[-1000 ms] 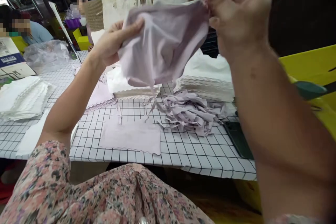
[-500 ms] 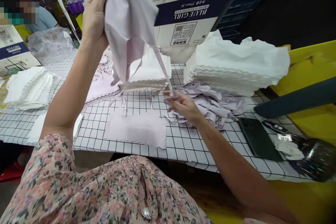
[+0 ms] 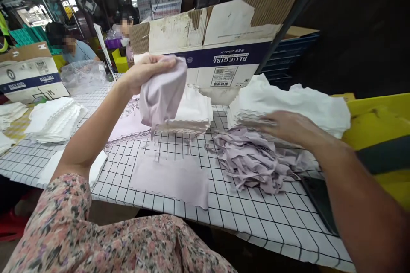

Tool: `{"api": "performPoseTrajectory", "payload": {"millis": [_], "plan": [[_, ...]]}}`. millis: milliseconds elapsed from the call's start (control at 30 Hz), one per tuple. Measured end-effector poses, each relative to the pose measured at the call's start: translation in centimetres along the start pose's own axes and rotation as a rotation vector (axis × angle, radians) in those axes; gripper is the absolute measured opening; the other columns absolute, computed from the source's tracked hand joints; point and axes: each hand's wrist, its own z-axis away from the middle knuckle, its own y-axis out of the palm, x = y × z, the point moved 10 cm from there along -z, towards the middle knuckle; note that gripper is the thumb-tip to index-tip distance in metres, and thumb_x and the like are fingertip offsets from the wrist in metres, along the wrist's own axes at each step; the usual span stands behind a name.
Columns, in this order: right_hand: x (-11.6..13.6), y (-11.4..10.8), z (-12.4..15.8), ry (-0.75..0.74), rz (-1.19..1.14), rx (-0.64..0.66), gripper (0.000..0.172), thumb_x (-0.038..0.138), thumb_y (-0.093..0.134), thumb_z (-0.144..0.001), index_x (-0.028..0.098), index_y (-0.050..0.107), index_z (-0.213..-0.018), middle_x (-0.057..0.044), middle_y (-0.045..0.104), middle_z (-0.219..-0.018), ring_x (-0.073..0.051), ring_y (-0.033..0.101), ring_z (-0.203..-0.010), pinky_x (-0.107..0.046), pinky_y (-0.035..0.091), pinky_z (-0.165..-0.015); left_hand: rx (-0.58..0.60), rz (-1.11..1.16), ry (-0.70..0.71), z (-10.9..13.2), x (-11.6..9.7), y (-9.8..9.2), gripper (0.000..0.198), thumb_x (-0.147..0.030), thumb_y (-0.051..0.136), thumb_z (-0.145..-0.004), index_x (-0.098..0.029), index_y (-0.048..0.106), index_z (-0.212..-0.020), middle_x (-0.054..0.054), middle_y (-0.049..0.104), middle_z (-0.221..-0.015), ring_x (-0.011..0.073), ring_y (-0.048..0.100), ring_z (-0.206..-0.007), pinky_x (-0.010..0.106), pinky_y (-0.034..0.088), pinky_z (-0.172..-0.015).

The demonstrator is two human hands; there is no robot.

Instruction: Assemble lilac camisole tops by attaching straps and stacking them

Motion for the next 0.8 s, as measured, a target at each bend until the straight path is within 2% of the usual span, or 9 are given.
{"api": "performPoseTrajectory", "payload": {"millis": [67,133,200,267,333,400,567,667,800], "plan": [[6.1,0.3,-1.8,-0.003,-0.175,0.019,0.062,0.079,0.080,-0.075,0.032,0.079,-0.116,-0.010,0.073,-0.136,-0.045,0.060,-0.139,-0.076,0.045,-0.119,0.143,-0.080,-0.018,0.0,0.1,2.6,0.016,-0.026,0.074,-0.101,-0.013,0.082,-0.101,0.005,0.073,-0.081,0.0096,0.063,-0.063,0.023,0.045,-0.058],[14.2,1.6,-3.4,-0.150,-0.491,0.148,0.073,0.073,0.077,-0.084,0.037,0.067,-0.146,-0.004,0.055,-0.164,-0.038,0.048,-0.154,-0.069,0.044,-0.125,0.261,-0.160,-0.020,0.2,0.2,5.1,0.018,-0.030,0.078,-0.098,-0.014,0.083,-0.104,0.005,0.074,-0.079,0.0116,0.067,-0.065,0.025,0.049,-0.060],[21.0,2.8,-4.1,-0.291,-0.727,0.319,0.082,0.070,0.086,-0.077,0.037,0.065,-0.149,-0.005,0.061,-0.158,-0.034,0.054,-0.149,-0.058,0.050,-0.124,0.324,-0.212,0.005,0.4,-0.2,6.7,0.020,-0.032,0.080,-0.097,-0.014,0.083,-0.103,0.007,0.076,-0.081,0.0136,0.071,-0.071,0.026,0.054,-0.064],[23.7,4.0,-4.3,-0.265,-0.841,0.450,0.074,0.064,0.093,-0.071,0.028,0.076,-0.133,-0.008,0.074,-0.134,-0.030,0.068,-0.128,-0.049,0.059,-0.111,0.323,-0.231,0.041,0.7,-1.0,7.0,0.021,-0.032,0.078,-0.098,-0.012,0.082,-0.102,0.007,0.078,-0.084,0.0141,0.073,-0.076,0.026,0.058,-0.069],[23.0,5.2,-3.8,-0.157,-0.857,0.537,0.058,0.056,0.097,-0.067,0.020,0.082,-0.110,-0.007,0.078,-0.110,-0.024,0.072,-0.104,-0.040,0.064,-0.093,0.275,-0.244,0.070,1.2,-1.9,6.3,0.021,-0.032,0.077,-0.099,-0.011,0.081,-0.102,0.007,0.078,-0.085,0.0144,0.075,-0.079,0.025,0.060,-0.073],[20.9,5.5,-3.0,-0.056,-0.834,0.575,0.048,0.052,0.099,-0.065,0.018,0.082,-0.094,-0.006,0.077,-0.097,-0.019,0.070,-0.090,-0.033,0.061,-0.079,0.196,-0.254,0.079,1.7,-2.5,4.8,0.020,-0.030,0.078,-0.098,-0.011,0.080,-0.103,0.005,0.076,-0.083,0.0150,0.077,-0.082,0.023,0.060,-0.074],[16.9,3.1,-1.9,0.024,-0.846,0.434,0.051,0.053,0.102,-0.055,0.018,0.076,-0.079,-0.002,0.071,-0.083,-0.014,0.063,-0.079,-0.028,0.054,-0.070,-0.048,-0.211,-0.030,2.2,-0.8,0.4,0.015,-0.015,0.089,-0.081,-0.015,0.082,-0.095,0.003,0.075,-0.077,0.0189,0.079,-0.084,0.022,0.062,-0.070],[16.3,2.3,-1.9,0.028,-0.755,0.418,0.056,0.056,0.103,-0.051,0.018,0.072,-0.079,0.000,0.065,-0.079,-0.012,0.059,-0.072,-0.027,0.048,-0.061,-0.006,-0.142,-0.081,2.4,1.1,0.1,0.019,-0.009,0.094,-0.073,-0.015,0.078,-0.082,0.004,0.074,-0.076,0.0191,0.078,-0.077,0.025,0.062,-0.067],[14.6,3.5,-0.8,0.093,-0.438,0.630,0.060,0.065,0.100,-0.055,0.015,0.075,-0.075,-0.001,0.062,-0.069,-0.011,0.052,-0.064,-0.028,0.040,-0.053,-0.010,0.015,0.018,2.7,1.2,-0.9,0.018,-0.010,0.087,-0.085,-0.016,0.073,-0.075,0.001,0.071,-0.074,0.0114,0.072,-0.069,0.023,0.061,-0.070]]}}
